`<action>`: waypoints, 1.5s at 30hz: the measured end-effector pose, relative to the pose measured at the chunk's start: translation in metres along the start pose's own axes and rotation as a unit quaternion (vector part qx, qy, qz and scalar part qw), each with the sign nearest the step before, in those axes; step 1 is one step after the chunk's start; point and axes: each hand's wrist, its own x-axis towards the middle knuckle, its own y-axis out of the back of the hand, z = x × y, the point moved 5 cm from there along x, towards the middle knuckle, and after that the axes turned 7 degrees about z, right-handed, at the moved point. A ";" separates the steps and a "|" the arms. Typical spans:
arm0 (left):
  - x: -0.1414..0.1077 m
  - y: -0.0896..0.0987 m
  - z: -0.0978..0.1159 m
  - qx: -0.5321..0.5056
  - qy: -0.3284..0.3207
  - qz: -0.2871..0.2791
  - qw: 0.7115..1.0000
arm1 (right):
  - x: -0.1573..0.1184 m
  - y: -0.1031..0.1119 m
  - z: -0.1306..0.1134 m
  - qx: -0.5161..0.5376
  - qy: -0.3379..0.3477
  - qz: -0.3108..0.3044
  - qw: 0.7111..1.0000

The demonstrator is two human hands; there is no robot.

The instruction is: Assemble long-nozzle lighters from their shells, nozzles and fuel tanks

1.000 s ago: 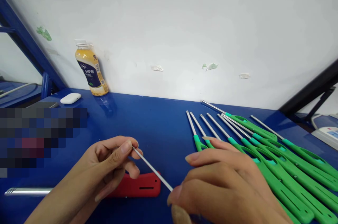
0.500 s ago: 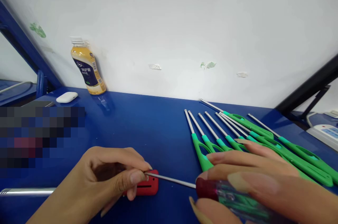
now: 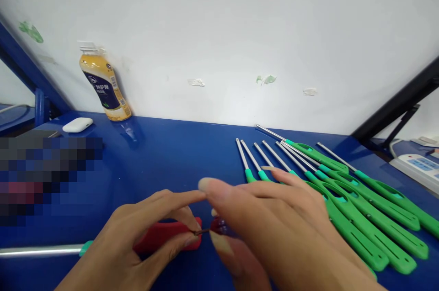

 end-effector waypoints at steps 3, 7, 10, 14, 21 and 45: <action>0.001 -0.003 -0.006 0.065 -0.018 -0.021 0.998 | 0.005 -0.002 -0.012 -0.004 -0.005 0.010 1.000; 0.002 -0.007 -0.007 0.113 -0.043 -0.046 0.992 | 0.006 -0.007 -0.014 0.024 0.023 -0.016 0.999; 0.004 -0.009 -0.006 0.128 -0.055 -0.055 0.989 | 0.007 -0.009 -0.013 0.026 0.010 -0.014 1.000; 0.003 -0.013 -0.009 0.121 -0.042 -0.062 0.990 | 0.008 -0.011 -0.021 0.048 0.038 -0.028 0.998; 0.003 -0.017 -0.014 0.133 -0.029 -0.080 0.987 | 0.005 -0.015 -0.024 0.052 0.008 -0.026 0.998; -0.005 -0.016 -0.018 0.271 -0.024 -0.167 0.948 | -0.001 -0.012 -0.023 0.023 -0.058 -0.059 0.996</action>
